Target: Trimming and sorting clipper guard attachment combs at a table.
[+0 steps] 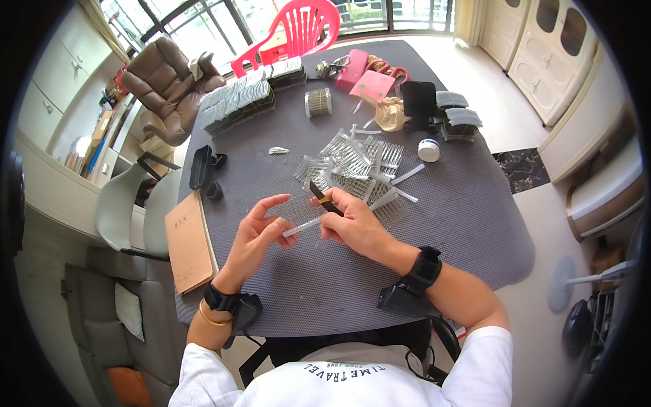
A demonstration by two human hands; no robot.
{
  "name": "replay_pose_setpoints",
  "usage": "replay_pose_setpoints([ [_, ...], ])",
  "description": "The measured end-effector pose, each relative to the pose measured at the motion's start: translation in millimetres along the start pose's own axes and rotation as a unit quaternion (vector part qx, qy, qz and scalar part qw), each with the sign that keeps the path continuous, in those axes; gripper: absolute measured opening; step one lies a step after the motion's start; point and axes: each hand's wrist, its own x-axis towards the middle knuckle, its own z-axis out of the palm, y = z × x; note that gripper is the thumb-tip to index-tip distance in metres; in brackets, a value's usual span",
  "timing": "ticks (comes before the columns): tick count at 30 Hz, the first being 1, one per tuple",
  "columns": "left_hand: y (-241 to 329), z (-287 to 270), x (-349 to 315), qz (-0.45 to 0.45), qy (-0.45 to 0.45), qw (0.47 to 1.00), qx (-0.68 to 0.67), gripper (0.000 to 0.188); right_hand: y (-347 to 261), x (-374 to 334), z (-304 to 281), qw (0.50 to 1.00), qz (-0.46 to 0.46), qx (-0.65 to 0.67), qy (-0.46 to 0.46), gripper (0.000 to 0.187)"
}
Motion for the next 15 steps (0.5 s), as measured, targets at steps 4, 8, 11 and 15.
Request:
replay_pose_setpoints([
  [4,6,-13,-8,0.119,-0.052,0.968,0.213,0.041,2,-1,-1,1.000,0.016,-0.015,-0.015,0.030],
  [8,1,-16,-14,0.186,-0.072,0.899,0.391,0.034,-2,-1,2,0.998,0.047,-0.047,-0.024,0.029],
  [11,1,-14,-9,0.253,-0.028,0.875,0.413,0.027,-2,-1,0,0.995,0.072,-0.057,-0.048,0.026],
  [15,-16,-18,-12,0.239,-0.074,0.896,0.367,0.022,-1,1,1,0.992,0.090,-0.067,-0.065,0.030],
])
